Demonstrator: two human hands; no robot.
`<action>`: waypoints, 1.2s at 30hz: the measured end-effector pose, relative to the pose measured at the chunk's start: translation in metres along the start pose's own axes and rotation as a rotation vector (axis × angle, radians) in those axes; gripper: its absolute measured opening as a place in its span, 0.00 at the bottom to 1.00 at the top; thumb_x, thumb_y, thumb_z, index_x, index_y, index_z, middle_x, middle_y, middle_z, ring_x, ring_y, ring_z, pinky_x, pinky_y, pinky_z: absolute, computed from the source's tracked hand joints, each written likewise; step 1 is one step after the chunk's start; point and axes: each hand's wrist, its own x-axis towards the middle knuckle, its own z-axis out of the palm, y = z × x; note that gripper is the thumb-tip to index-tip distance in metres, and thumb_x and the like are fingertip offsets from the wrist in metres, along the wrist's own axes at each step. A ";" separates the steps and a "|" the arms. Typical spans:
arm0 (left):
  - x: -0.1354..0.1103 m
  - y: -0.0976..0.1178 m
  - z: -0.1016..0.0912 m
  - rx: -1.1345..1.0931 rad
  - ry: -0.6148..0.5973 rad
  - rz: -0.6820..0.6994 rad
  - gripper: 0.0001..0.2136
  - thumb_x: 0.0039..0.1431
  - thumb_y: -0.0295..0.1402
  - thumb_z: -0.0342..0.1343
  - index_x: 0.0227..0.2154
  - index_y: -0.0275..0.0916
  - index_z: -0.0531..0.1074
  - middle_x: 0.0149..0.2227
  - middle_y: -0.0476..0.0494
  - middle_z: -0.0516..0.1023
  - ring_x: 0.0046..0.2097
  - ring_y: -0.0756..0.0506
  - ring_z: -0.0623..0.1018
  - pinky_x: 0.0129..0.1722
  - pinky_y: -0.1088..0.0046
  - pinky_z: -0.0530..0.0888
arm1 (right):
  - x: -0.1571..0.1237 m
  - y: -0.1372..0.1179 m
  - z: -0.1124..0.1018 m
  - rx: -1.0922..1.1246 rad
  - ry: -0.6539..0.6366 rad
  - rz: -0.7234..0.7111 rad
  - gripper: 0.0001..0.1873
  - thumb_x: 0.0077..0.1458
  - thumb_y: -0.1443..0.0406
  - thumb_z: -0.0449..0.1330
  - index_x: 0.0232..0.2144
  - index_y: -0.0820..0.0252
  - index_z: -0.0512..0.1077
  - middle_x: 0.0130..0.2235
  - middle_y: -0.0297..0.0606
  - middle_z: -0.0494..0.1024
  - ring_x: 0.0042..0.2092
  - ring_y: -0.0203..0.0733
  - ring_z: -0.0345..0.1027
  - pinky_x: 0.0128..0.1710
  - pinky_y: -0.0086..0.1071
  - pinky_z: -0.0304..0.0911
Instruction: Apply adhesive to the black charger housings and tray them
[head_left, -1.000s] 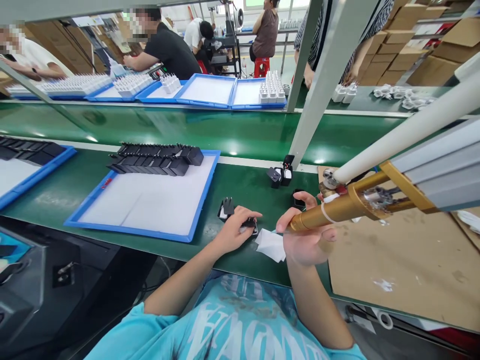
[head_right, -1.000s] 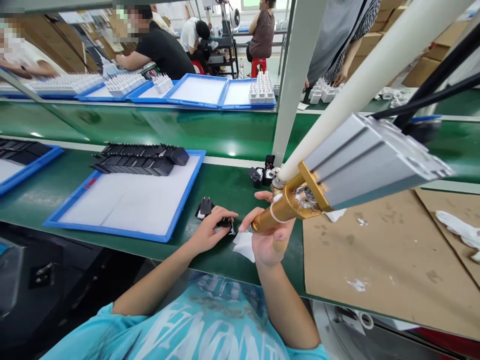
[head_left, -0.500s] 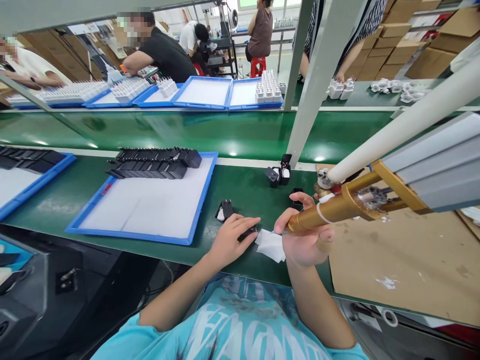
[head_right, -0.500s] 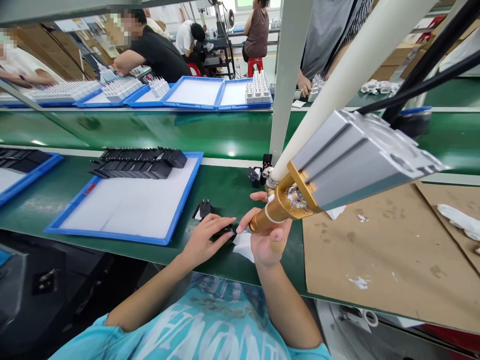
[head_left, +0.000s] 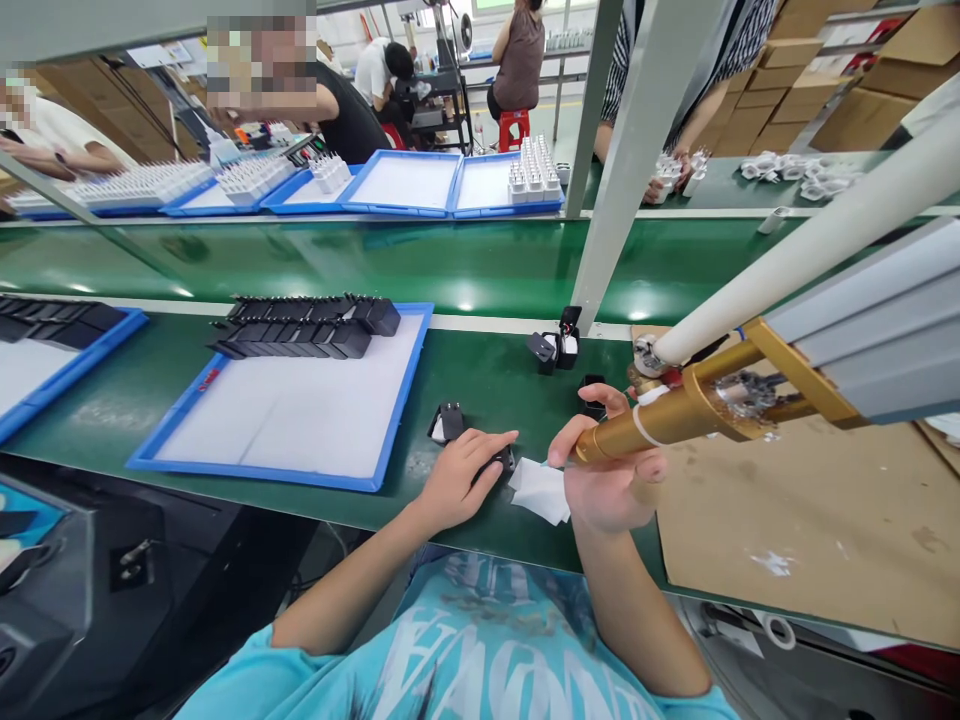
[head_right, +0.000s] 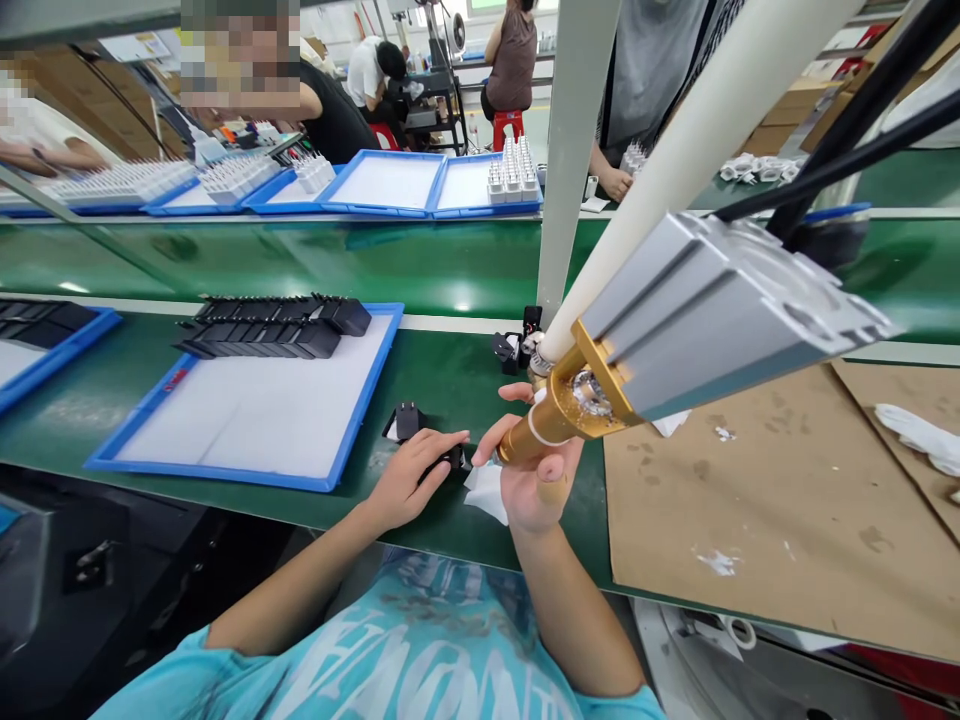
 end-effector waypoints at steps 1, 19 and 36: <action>0.000 0.001 0.000 0.013 -0.011 0.000 0.18 0.67 0.31 0.45 0.59 0.42 0.64 0.52 0.41 0.76 0.48 0.44 0.74 0.49 0.62 0.71 | 0.000 0.000 0.000 0.000 -0.004 0.003 0.20 0.55 0.48 0.54 0.46 0.50 0.67 0.43 0.36 0.73 0.17 0.33 0.68 0.13 0.31 0.58; 0.003 0.006 0.009 -0.179 0.080 -0.213 0.11 0.64 0.34 0.51 0.47 0.40 0.72 0.48 0.42 0.79 0.49 0.45 0.78 0.51 0.65 0.74 | 0.001 -0.004 0.001 -0.004 -0.028 0.033 0.18 0.56 0.49 0.52 0.45 0.48 0.67 0.43 0.35 0.72 0.18 0.32 0.68 0.13 0.29 0.56; 0.008 0.007 -0.004 0.045 -0.144 -0.150 0.17 0.68 0.37 0.46 0.57 0.46 0.66 0.49 0.44 0.76 0.50 0.45 0.75 0.50 0.67 0.72 | 0.001 -0.004 0.002 0.042 -0.042 0.031 0.19 0.57 0.50 0.54 0.48 0.48 0.69 0.43 0.34 0.72 0.19 0.32 0.69 0.14 0.30 0.56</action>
